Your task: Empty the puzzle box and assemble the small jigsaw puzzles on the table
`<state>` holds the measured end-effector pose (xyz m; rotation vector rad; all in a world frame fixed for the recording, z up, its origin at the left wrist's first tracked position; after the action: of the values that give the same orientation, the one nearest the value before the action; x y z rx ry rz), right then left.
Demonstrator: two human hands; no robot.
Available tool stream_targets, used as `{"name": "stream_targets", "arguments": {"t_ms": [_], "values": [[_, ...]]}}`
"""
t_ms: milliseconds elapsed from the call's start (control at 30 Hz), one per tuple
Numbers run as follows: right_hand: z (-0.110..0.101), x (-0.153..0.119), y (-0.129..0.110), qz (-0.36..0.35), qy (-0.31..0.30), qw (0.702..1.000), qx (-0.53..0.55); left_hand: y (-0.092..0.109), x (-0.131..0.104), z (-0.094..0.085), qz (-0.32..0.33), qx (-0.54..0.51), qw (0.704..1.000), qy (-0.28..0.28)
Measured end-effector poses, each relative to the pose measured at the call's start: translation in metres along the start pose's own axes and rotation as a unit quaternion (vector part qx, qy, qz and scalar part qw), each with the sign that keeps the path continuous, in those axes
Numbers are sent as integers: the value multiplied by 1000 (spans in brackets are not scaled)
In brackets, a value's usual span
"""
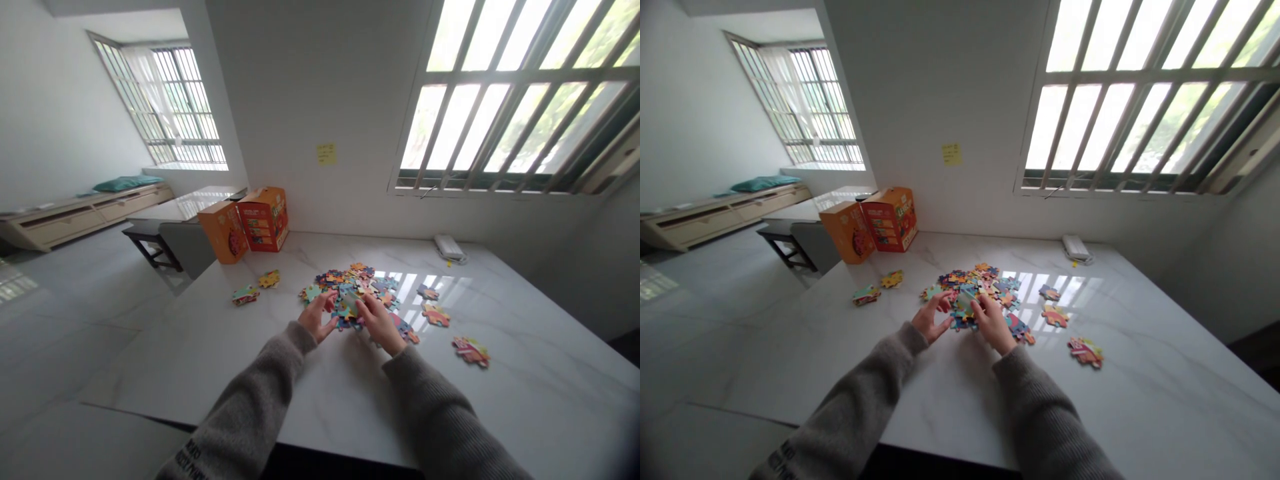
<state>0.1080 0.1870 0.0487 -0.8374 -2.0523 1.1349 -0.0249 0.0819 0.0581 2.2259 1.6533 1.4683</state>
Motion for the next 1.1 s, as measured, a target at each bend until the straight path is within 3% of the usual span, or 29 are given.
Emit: {"name": "stream_targets", "arguments": {"t_ms": [200,367,467,567,700,800,867,1000,1100], "values": [[13,-4,-6,-13,-58,998,-29,-8,-3,12,23,-16,996,-80],[10,-5,-9,-13,-49,999,-13,-19,-2,10,24,-4,998,-63],[5,-6,-12,-19,-29,999,-23,-35,-3,-18,-1,98,995,-3],[8,-8,-13,-25,-41,998,-41,-65,-19,-71,-105,226,966,74],[16,-11,-13,-35,-62,996,-51,-109,-65,-155,-299,341,876,164],[18,-12,-12,-38,-58,996,-53,-132,-100,-196,-418,372,807,187],[17,-11,-11,-40,-52,996,-54,-141,-108,-204,-438,374,799,173],[16,-10,-11,-39,-48,997,-50,-150,-104,-200,-423,358,816,162],[15,-9,-11,-35,-47,997,-43,-154,-106,-198,-450,337,811,158]]}}
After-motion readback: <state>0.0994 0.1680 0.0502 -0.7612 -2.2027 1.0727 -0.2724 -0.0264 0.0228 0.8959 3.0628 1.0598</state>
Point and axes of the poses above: each hand's wrist, its own x-axis towards the middle knuckle, its own z-axis out of the palm, y = z × x, the point moved 8 cm from there along x, towards the middle knuckle, and after that the axes turned 8 degrees about z, right-handed, at the moved point
